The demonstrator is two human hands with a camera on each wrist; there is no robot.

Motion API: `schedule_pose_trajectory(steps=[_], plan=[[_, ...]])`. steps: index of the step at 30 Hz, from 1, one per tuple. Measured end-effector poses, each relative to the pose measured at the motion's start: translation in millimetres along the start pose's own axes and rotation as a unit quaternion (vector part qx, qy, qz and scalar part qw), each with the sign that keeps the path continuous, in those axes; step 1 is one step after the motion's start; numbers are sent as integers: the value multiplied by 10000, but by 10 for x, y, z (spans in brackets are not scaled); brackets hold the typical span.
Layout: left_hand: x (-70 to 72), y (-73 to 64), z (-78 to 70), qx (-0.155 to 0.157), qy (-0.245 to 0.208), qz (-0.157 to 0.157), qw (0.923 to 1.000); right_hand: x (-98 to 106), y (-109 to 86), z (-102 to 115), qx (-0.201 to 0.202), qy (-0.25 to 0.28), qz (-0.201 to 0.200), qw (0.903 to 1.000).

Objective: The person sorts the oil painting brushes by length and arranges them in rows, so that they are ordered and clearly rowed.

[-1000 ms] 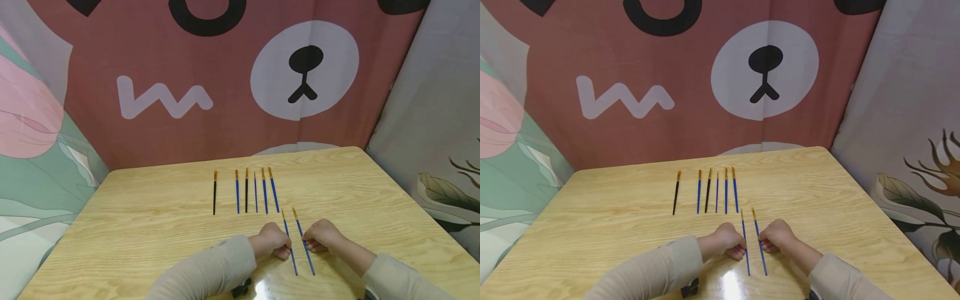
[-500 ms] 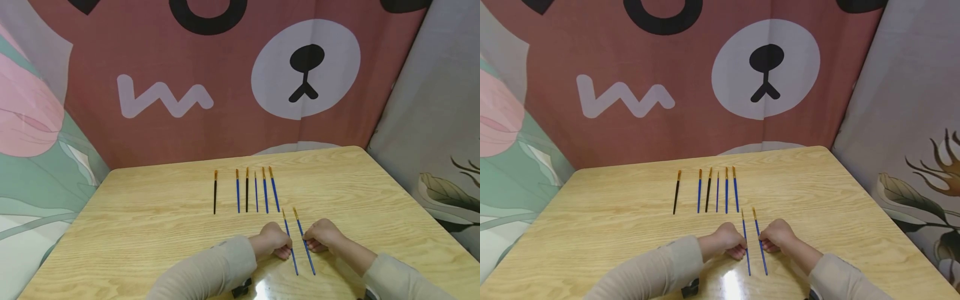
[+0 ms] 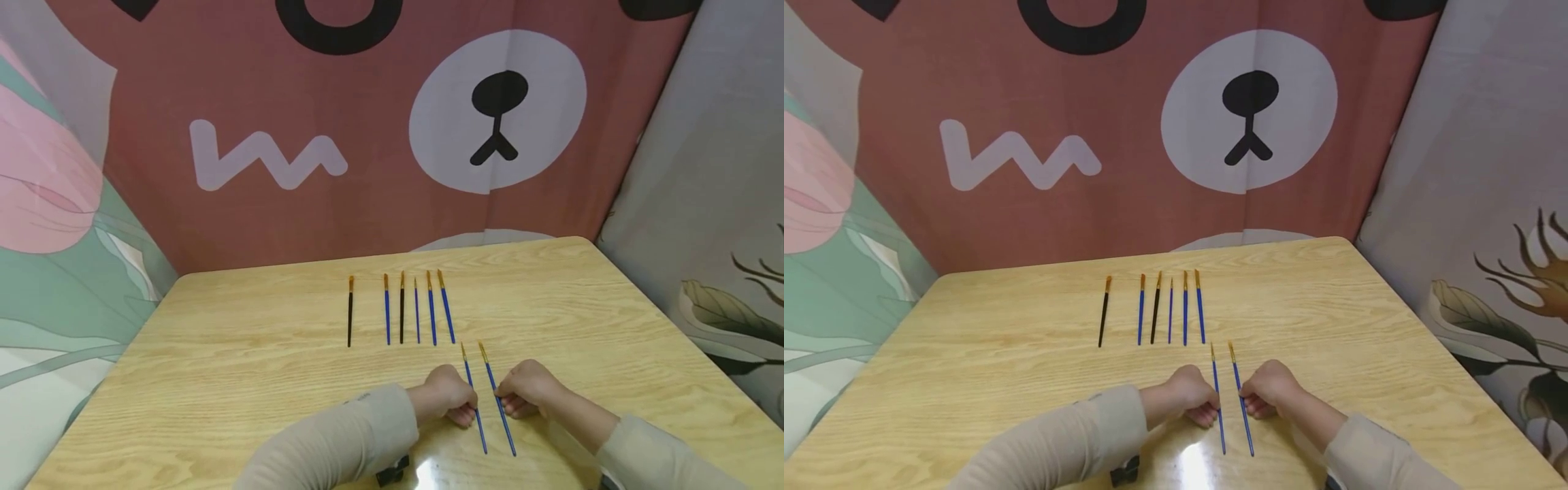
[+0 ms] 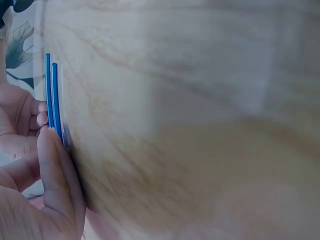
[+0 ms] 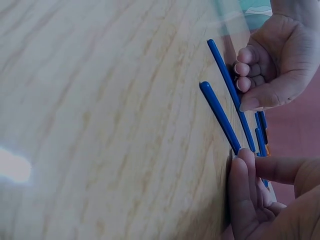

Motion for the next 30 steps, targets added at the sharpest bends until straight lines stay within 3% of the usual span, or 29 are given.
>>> schedule_pose_trajectory(steps=[6, 13, 18, 30], plan=[[-18, 19, 21, 59, -101, 70, 9999, 14, 27, -13, 155, 70, 420, 9990], [-21, 24, 29, 70, -310, 159, 9994, 19, 12, -15, 160, 30, 216, 9996], [-19, 1, 16, -91, -330, 152, 9993, 18, 20, -32, 163, 46, 292, 9994], [29, -12, 26, -136, -400, 244, 9988, 17, 23, -37, 129, 123, 326, 9993]])
Point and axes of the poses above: each hand's wrist, its own y-axis towards the middle knuckle, its own x-axis out of the back of the hand, z = x × y, the point moved 6 cm from there along y, towards the middle knuckle, and after that the axes turned 4 degrees about y, right-handed, at the moved point
